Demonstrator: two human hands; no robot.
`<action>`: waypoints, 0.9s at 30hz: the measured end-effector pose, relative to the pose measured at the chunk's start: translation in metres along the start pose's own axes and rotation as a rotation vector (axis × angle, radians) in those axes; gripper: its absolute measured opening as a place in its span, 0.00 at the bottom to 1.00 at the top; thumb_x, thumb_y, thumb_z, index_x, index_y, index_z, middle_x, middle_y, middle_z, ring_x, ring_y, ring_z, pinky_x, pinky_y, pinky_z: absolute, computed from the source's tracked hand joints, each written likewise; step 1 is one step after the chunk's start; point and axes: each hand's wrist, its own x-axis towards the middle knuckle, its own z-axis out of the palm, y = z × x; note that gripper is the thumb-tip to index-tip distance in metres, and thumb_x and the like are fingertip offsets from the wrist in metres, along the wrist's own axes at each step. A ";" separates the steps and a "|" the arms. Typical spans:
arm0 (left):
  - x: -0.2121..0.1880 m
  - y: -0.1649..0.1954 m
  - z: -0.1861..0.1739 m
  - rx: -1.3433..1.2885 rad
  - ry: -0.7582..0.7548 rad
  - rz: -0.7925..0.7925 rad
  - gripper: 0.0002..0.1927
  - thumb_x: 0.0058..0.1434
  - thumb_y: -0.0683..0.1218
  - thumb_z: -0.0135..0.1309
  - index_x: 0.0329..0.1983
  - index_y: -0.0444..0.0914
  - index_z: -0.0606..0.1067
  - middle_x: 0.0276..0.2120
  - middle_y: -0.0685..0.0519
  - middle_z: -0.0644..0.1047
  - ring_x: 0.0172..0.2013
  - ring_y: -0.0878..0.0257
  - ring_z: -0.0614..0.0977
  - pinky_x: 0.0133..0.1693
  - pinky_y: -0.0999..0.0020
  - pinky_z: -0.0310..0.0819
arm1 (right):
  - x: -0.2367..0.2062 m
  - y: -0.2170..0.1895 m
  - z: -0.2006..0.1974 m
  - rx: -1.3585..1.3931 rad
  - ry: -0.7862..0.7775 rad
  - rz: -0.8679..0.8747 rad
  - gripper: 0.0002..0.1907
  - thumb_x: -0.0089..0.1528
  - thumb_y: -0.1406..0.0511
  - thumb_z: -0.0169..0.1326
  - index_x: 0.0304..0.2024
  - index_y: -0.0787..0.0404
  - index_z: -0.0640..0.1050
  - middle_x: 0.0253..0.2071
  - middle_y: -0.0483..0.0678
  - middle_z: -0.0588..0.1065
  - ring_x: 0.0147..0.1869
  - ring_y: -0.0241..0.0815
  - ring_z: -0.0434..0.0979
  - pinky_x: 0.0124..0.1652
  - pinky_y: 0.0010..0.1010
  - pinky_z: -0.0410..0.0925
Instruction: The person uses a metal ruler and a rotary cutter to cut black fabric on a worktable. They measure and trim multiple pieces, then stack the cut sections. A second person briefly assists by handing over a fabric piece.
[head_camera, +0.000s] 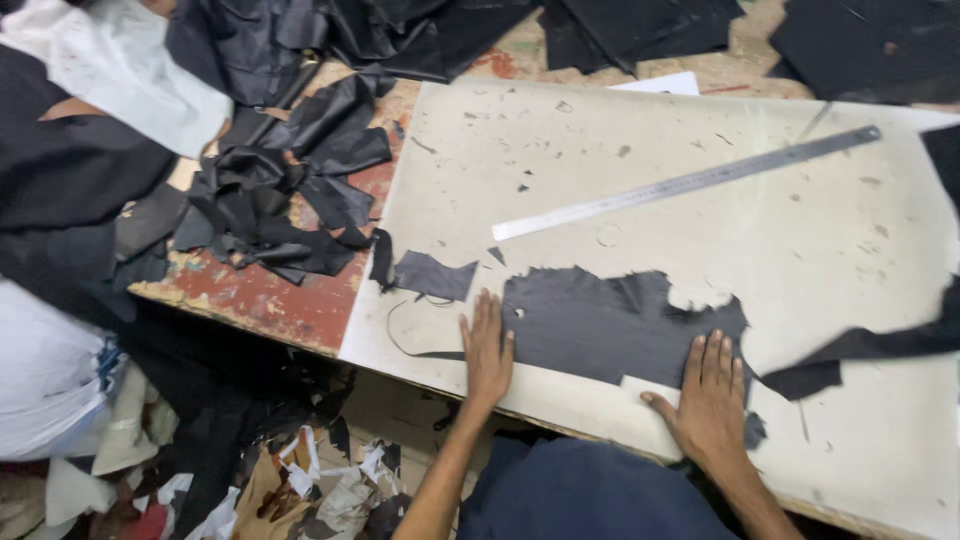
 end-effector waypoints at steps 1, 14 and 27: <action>0.003 -0.001 -0.002 -0.110 0.046 -0.032 0.34 0.71 0.43 0.44 0.78 0.35 0.50 0.77 0.41 0.53 0.77 0.50 0.51 0.72 0.41 0.30 | 0.006 -0.016 0.007 0.021 -0.005 -0.017 0.60 0.56 0.34 0.41 0.71 0.74 0.48 0.74 0.70 0.44 0.79 0.63 0.39 0.69 0.55 0.38; 0.012 0.043 -0.097 -0.618 0.137 -0.013 0.14 0.67 0.35 0.49 0.53 0.34 0.79 0.52 0.44 0.80 0.57 0.50 0.80 0.57 0.61 0.74 | 0.120 -0.152 0.011 0.470 -0.547 -0.397 0.33 0.60 0.58 0.57 0.70 0.44 0.70 0.78 0.48 0.58 0.76 0.48 0.58 0.67 0.42 0.58; 0.154 0.023 -0.011 0.094 0.124 0.273 0.28 0.59 0.39 0.56 0.65 0.30 0.71 0.61 0.38 0.71 0.64 0.42 0.67 0.65 0.46 0.55 | 0.290 0.135 -0.070 -0.246 -0.168 -0.113 0.26 0.56 0.63 0.60 0.58 0.53 0.78 0.56 0.50 0.75 0.59 0.54 0.73 0.55 0.44 0.68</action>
